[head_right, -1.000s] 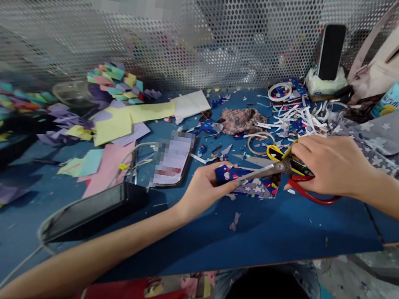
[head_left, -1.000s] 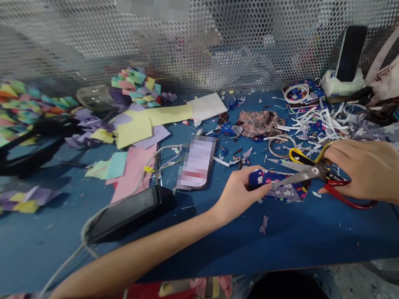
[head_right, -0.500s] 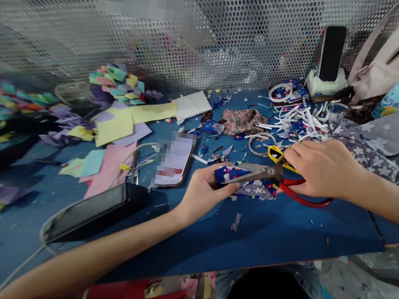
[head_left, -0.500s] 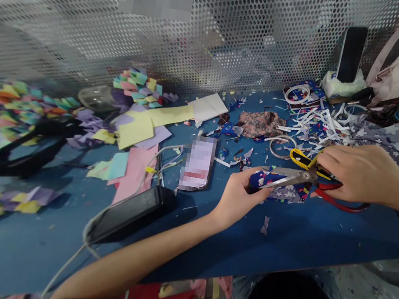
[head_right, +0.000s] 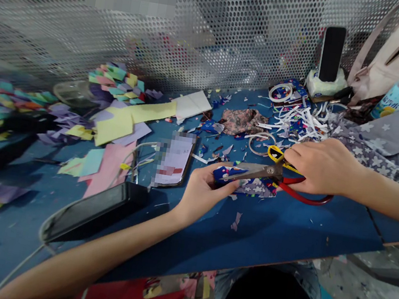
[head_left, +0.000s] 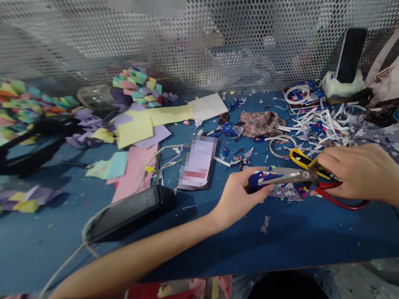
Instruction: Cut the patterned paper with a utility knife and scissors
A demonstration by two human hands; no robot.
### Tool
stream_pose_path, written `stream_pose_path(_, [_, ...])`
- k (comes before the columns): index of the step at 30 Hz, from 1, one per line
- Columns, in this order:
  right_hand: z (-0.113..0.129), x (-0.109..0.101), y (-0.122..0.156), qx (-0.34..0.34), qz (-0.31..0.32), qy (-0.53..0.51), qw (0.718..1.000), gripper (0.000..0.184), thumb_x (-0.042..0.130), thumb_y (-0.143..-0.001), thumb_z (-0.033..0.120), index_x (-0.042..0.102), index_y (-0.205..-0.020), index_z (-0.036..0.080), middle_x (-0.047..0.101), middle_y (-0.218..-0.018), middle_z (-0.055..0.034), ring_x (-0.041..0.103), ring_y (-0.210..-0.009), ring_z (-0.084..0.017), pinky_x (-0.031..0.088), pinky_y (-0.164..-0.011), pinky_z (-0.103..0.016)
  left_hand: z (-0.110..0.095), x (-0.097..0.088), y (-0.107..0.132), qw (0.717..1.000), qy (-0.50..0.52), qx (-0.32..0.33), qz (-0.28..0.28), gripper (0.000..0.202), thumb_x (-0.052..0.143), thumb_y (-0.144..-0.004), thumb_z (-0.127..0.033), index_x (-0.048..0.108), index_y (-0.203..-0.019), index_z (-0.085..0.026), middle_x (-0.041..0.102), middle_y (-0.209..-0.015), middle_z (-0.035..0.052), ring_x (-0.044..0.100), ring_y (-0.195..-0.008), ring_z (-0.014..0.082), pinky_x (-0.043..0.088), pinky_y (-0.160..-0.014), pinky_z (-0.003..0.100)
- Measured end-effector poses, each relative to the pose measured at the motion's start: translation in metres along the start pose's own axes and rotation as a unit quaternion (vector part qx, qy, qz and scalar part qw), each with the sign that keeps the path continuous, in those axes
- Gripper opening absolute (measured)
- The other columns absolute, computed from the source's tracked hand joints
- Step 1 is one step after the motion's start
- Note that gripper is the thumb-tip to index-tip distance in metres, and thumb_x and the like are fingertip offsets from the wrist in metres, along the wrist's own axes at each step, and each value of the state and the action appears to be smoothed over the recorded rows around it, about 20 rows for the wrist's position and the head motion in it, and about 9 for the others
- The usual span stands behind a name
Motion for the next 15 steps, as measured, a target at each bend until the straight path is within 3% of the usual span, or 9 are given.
stream_pose_path(5, [0.0028,-0.0020,0.0008,-0.034,-0.023,0.051,0.998,0.044,0.054,-0.090,0.063,0.062,-0.088,0.020,0.067,-0.073,-0.0064,0.057,-0.060,-0.019,0.015,-0.052,-0.030,-0.0016,-0.0004,-0.0011,1.000,0.009,0.009,-0.006,0.018,0.070,-0.076,-0.029,0.073,-0.089,-0.018,0.070,-0.073,-0.0001,0.060,-0.062,0.0122,0.050,-0.055,0.022])
stream_pose_path(15, [0.0053,0.0018,-0.0012,-0.061,-0.011,0.080,0.995,0.048,0.048,-0.095,0.063,0.062,-0.090,0.018,0.065,-0.070,-0.0057,0.056,-0.057,-0.019,0.014,-0.050,-0.031,0.0001,0.0003,0.0004,0.999,0.036,0.005,-0.009,0.019,0.070,-0.076,-0.031,0.072,-0.088,-0.017,0.069,-0.071,-0.0002,0.059,-0.059,0.0105,0.050,-0.053,0.020])
Point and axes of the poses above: each hand's wrist, its own y-axis away from the middle knuckle, its own x-axis out of the palm, z = x × y, the point moved 5 cm from there along -y, towards the middle knuckle
